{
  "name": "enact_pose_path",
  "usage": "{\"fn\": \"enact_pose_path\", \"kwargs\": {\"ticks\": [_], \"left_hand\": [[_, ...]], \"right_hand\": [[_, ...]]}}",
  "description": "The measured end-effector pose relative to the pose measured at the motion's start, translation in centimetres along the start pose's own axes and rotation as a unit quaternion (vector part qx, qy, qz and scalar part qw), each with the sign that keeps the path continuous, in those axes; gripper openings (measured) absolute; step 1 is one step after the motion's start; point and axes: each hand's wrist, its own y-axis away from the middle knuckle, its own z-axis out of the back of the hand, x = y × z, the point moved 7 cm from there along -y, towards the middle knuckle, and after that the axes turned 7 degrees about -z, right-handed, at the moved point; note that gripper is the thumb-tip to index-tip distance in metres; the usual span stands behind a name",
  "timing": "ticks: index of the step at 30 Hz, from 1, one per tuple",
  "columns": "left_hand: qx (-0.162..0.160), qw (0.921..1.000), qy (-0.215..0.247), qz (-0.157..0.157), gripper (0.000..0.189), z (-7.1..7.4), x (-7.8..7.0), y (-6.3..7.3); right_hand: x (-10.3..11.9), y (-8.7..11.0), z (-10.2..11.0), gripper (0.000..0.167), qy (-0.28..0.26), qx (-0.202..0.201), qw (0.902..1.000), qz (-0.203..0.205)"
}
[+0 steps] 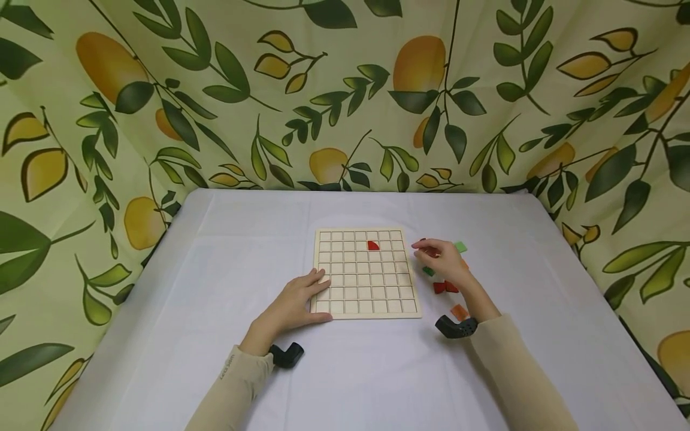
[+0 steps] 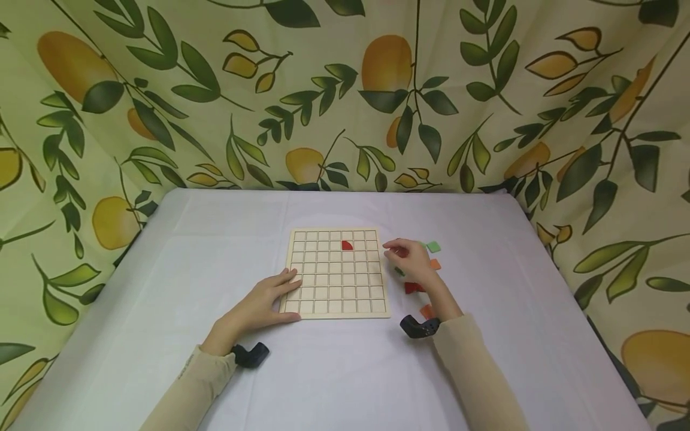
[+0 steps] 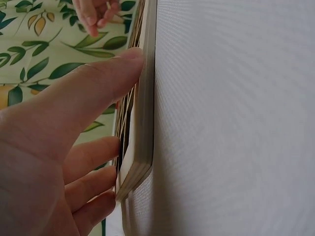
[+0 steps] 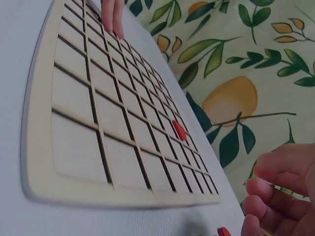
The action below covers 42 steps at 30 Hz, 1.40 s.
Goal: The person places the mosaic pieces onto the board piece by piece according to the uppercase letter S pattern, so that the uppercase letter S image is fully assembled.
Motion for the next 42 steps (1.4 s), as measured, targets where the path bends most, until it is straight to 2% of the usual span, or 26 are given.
{"fn": "enact_pose_path", "kwargs": {"ticks": [9,18,25,32,42], "left_hand": [[0.003,1.0,0.002,-0.003,0.076,-0.1,-0.1,0.0],[-0.001,1.0,0.001,-0.002,0.076,0.1,-0.1,0.1],[0.002,1.0,0.005,-0.001,0.076,0.0,-0.1,0.0],[0.003,1.0,0.007,0.003,0.075,0.1,-0.2,0.1],[0.002,1.0,0.007,-0.001,0.075,0.1,-0.3,0.1]], "right_hand": [[-2.1,1.4,2.1,0.027,0.023,0.005,0.9991,-0.035],[-3.0,2.3,3.8,0.029,0.042,0.025,0.9986,-0.021],[-4.7,2.8,4.9,0.029,0.06,0.018,0.9976,-0.028],[-5.8,3.0,5.9,0.033,0.068,0.016,0.9965,-0.046],[-6.9,2.6,6.8,0.031,0.083,0.019,0.9953,-0.046]]}}
